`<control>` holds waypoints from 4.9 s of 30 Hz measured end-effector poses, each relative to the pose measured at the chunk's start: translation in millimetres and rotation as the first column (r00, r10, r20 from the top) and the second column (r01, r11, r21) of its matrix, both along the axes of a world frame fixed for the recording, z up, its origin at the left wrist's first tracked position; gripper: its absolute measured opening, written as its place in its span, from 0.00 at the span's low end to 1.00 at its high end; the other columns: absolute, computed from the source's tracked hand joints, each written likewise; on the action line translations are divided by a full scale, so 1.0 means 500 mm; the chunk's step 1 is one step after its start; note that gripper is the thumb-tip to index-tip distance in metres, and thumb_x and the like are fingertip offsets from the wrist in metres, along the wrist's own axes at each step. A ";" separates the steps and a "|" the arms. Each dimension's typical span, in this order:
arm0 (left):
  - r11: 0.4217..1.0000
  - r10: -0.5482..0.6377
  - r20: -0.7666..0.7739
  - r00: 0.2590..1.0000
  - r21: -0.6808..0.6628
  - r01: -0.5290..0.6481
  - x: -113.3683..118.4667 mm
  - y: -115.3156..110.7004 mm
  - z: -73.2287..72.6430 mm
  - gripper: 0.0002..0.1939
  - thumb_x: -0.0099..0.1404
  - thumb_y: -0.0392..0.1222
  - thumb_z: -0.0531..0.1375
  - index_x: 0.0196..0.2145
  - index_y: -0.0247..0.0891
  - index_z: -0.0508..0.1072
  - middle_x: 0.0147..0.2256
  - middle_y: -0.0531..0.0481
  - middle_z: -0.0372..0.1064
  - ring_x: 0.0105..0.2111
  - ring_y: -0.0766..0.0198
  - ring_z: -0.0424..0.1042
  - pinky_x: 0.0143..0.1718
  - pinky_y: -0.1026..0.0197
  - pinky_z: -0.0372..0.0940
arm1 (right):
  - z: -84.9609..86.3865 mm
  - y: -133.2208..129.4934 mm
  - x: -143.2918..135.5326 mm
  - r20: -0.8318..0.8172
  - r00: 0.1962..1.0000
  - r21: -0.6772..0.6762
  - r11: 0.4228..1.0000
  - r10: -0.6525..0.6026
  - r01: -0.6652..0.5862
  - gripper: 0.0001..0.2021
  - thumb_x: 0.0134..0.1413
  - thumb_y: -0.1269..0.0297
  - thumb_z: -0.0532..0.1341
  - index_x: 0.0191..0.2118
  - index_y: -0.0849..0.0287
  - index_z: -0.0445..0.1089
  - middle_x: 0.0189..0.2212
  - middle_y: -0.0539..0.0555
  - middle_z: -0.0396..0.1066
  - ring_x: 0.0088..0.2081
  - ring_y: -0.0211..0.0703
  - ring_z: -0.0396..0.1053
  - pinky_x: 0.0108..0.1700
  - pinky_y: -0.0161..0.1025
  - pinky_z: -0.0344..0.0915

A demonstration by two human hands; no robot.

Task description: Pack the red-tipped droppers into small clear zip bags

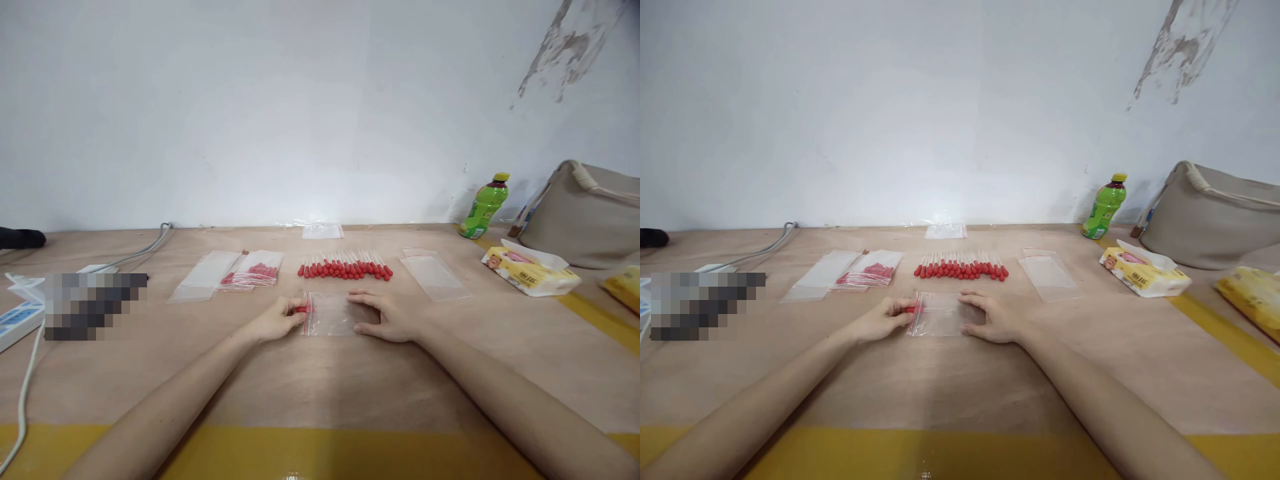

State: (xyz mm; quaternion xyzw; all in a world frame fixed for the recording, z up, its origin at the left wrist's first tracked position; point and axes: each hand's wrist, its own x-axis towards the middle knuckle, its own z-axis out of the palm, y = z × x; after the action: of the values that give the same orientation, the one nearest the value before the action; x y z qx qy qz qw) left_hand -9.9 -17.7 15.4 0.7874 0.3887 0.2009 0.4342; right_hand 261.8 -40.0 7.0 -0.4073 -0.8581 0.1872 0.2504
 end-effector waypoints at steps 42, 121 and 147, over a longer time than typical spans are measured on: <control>0.900 0.301 0.003 0.954 0.329 -0.285 0.018 0.003 -0.034 0.10 0.57 0.47 0.57 0.28 0.39 0.75 0.27 0.52 0.69 0.32 0.61 0.66 0.40 0.60 0.58 | -0.008 0.030 0.033 0.012 0.997 0.063 0.995 0.076 -0.076 0.34 0.38 0.47 0.64 0.53 0.57 0.62 0.52 0.59 0.62 0.54 0.52 0.57 0.56 0.52 0.53; 0.913 0.213 0.013 0.977 0.352 -0.204 -0.002 -0.002 -0.035 0.14 0.56 0.36 0.55 0.40 0.38 0.72 0.36 0.48 0.71 0.36 0.61 0.68 0.38 0.61 0.62 | -0.019 0.030 0.035 0.056 0.998 0.133 0.991 0.021 -0.028 0.18 0.57 0.55 0.51 0.50 0.55 0.65 0.51 0.57 0.64 0.53 0.47 0.59 0.54 0.48 0.56; 0.687 0.669 -0.206 0.714 0.538 -0.488 -0.022 0.126 0.083 0.08 0.56 0.42 0.54 0.27 0.36 0.69 0.22 0.48 0.70 0.24 0.61 0.69 0.25 0.64 0.58 | -0.029 0.025 0.026 0.045 0.999 0.175 0.985 -0.003 -0.005 0.18 0.54 0.54 0.54 0.49 0.53 0.66 0.49 0.57 0.65 0.51 0.49 0.61 0.53 0.50 0.58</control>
State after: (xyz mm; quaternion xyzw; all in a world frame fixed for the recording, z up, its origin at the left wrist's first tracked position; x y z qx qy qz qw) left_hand -21.1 45.4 57.0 0.7200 0.6423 0.2539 0.0679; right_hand 274.9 -27.6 -7.6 -0.3873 -0.8770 0.1019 0.2655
